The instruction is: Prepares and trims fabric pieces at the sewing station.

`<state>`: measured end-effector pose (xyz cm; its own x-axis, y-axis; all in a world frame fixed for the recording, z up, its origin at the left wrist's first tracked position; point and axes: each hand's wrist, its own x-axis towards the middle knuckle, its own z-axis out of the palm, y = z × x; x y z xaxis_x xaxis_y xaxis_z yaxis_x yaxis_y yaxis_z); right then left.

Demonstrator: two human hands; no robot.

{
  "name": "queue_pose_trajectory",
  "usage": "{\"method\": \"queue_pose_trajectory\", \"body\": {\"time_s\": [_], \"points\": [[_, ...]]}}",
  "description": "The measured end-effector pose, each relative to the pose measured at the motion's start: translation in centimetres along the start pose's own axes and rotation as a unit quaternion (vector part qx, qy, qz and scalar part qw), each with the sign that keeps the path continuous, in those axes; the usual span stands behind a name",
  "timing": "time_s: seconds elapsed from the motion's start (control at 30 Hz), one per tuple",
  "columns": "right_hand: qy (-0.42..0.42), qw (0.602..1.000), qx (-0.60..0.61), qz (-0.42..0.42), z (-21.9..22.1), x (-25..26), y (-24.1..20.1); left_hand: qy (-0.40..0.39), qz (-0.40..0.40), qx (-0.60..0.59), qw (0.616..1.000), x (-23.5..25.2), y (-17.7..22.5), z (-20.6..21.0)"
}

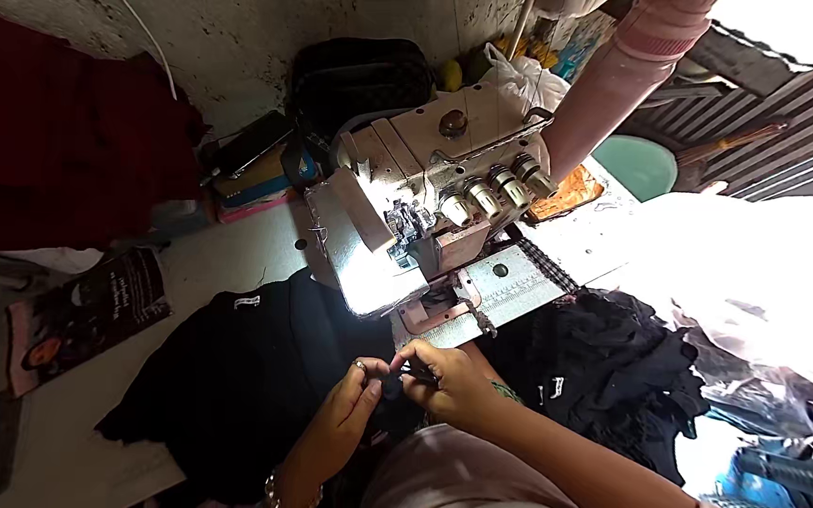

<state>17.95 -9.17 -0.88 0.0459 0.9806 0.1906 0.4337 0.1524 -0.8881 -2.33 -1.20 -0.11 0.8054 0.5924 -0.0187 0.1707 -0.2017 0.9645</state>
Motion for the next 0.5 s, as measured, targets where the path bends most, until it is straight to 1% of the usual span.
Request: {"method": "queue_pose_trajectory", "body": {"time_s": [0.1, 0.17, 0.23, 0.33, 0.37, 0.43, 0.47, 0.5], "points": [[-0.028, 0.999, 0.031, 0.015, -0.3, -0.1, 0.0, -0.003, 0.024, 0.027, 0.999, -0.6, -0.2, -0.3], [-0.072, 0.994, 0.075, 0.035, -0.8, -0.2, -0.1, 0.028, 0.038, 0.044, 0.998, -1.0, -0.2, -0.3], [-0.127, 0.986, 0.096, 0.039, -1.5, -0.4, 0.1, 0.108, 0.041, 0.07, 0.991, -1.0, -0.1, 0.0], [-0.191, 0.978, 0.071, 0.033, -3.3, -1.2, 1.9, 0.231, 0.042, 0.136, 0.963, -0.8, -0.2, 0.3], [-0.186, 0.98, 0.047, 0.05, -3.9, -1.6, 2.8, 0.263, 0.038, 0.163, 0.95, -0.6, -0.4, 0.5], [-0.135, 0.983, -0.036, 0.118, -5.1, -2.3, 4.0, 0.295, 0.019, 0.201, 0.934, 0.0, -1.1, 1.3], [-0.093, 0.981, -0.096, 0.138, -5.3, -2.6, 4.1, 0.3, 0.005, 0.209, 0.931, 0.3, -1.5, 1.7], [-0.037, 0.978, -0.165, 0.122, -5.0, -2.8, 3.9, 0.302, -0.008, 0.213, 0.929, 0.7, -1.8, 2.2]]}}
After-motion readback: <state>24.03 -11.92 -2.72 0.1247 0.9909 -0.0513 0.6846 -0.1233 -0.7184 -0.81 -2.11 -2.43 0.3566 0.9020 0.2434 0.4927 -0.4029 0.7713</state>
